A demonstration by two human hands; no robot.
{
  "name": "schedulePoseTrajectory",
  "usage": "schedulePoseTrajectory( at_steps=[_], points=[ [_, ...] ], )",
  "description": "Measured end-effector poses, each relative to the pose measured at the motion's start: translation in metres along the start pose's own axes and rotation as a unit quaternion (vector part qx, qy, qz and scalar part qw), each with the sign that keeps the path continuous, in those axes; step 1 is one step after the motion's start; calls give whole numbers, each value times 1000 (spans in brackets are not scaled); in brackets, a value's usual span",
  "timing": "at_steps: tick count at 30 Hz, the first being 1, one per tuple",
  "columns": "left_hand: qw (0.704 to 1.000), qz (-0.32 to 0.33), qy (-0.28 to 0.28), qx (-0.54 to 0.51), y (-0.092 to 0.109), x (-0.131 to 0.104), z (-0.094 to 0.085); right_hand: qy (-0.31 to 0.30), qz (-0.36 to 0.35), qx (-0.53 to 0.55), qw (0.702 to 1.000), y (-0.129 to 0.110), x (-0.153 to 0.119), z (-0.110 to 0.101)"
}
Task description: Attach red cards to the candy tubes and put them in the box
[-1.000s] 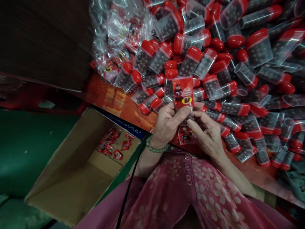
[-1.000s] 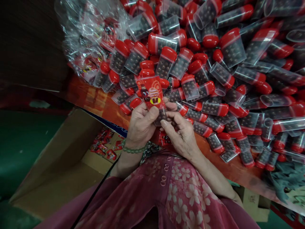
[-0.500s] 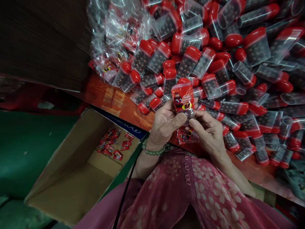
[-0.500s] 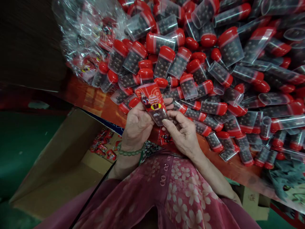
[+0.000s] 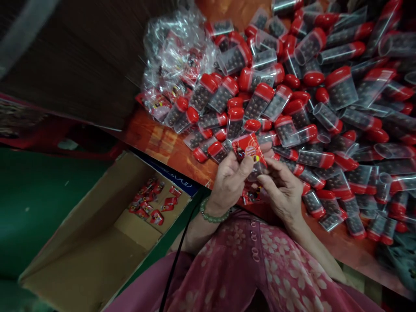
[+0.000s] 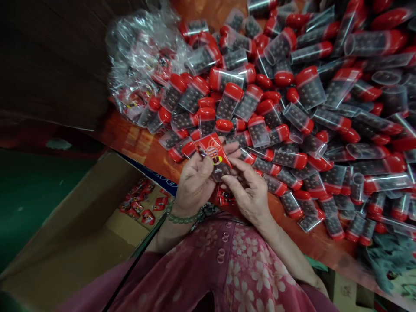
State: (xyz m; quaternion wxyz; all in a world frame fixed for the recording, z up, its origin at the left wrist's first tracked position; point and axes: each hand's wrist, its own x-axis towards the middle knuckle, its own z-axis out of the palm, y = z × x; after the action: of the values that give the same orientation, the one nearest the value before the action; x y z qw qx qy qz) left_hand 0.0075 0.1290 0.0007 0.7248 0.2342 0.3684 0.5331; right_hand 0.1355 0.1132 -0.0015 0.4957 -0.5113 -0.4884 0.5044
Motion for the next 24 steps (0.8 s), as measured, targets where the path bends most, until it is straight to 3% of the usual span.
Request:
schedulePoseTrajectory(
  at_steps=[9,13,18,21,24],
  points=[
    [999,19,-35,26,-10,-17,17,87,-137,-83,983,12,-11,-7],
    [998,37,-45,32,-11,-20,21,116,-174,-125,970,19,-14,-13],
    [994,68,-72,38,-15,-24,24,147,-200,-98,964,21,-15,-13],
    [995,58,-76,40,-16,-27,19,106,-206,-93,968,15,-16,-14],
    [997,58,-30,50,-5,-36,4,-26,-193,-154,969,5,-18,-23]
  ],
)
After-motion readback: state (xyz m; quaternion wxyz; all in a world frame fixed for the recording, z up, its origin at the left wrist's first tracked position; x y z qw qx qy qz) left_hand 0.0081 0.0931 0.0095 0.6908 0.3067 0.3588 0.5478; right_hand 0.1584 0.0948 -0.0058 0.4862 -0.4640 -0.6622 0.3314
